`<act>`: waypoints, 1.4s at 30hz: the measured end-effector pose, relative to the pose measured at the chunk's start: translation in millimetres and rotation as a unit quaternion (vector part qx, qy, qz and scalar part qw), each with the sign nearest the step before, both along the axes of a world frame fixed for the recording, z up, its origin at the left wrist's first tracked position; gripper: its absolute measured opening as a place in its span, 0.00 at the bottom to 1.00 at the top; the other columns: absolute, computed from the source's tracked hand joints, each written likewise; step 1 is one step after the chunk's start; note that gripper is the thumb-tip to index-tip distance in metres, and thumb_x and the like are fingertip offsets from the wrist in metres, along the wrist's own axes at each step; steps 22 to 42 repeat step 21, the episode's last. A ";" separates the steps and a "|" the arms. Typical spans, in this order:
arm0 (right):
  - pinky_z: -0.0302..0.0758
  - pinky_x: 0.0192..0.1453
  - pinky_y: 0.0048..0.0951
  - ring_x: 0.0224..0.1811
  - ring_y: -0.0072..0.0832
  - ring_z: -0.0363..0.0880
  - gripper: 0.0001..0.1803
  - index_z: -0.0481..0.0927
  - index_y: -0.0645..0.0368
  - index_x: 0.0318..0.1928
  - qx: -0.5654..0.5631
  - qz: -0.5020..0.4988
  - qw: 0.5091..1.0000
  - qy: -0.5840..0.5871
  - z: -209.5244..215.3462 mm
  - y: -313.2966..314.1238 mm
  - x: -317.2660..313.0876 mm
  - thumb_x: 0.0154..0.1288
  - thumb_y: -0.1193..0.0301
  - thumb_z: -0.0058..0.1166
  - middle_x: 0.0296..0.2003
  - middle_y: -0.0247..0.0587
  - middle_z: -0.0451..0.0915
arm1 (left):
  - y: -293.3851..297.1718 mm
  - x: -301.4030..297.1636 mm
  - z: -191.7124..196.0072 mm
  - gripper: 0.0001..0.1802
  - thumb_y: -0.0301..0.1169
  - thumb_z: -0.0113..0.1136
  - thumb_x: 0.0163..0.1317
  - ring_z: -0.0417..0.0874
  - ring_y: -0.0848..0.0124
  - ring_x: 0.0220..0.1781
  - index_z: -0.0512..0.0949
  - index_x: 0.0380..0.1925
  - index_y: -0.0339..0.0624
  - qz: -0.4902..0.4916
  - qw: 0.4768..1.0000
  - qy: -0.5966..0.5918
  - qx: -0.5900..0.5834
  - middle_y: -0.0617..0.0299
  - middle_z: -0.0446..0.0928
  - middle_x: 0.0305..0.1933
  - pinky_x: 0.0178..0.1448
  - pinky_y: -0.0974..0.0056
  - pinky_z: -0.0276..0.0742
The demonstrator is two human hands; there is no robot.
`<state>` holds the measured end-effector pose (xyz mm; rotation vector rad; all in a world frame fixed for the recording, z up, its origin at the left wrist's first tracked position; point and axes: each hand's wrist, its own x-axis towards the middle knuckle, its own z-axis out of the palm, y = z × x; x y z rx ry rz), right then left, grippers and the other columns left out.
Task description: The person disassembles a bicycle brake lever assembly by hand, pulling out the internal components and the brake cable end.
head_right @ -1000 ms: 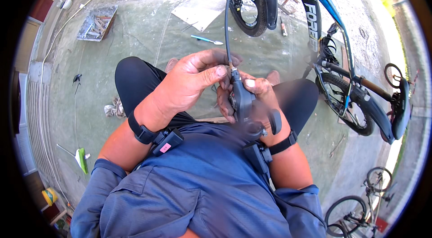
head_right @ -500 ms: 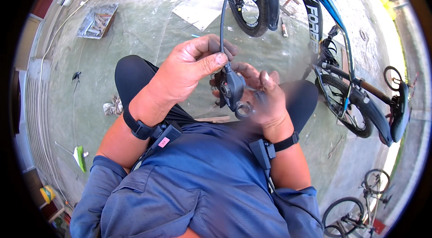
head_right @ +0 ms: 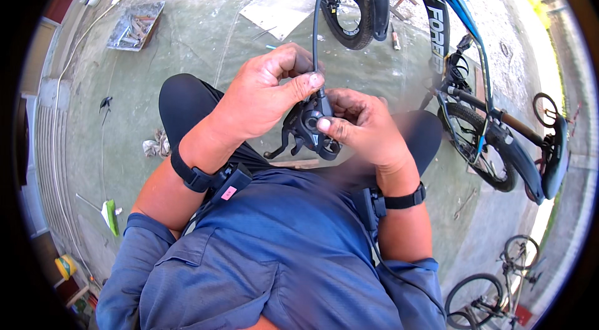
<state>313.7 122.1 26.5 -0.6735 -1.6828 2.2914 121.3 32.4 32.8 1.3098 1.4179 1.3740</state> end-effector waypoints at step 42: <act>0.77 0.45 0.25 0.39 0.21 0.77 0.25 0.74 0.72 0.56 0.262 -0.054 0.945 -0.190 -68.0 34.4 -29.2 0.61 0.72 0.63 0.38 0.43 0.83 | -107.0 -170.8 -58.0 0.17 0.38 0.59 0.69 0.83 0.65 0.51 0.78 0.48 0.34 0.428 0.894 -0.132 -0.007 0.55 0.83 0.46 0.54 0.64 0.74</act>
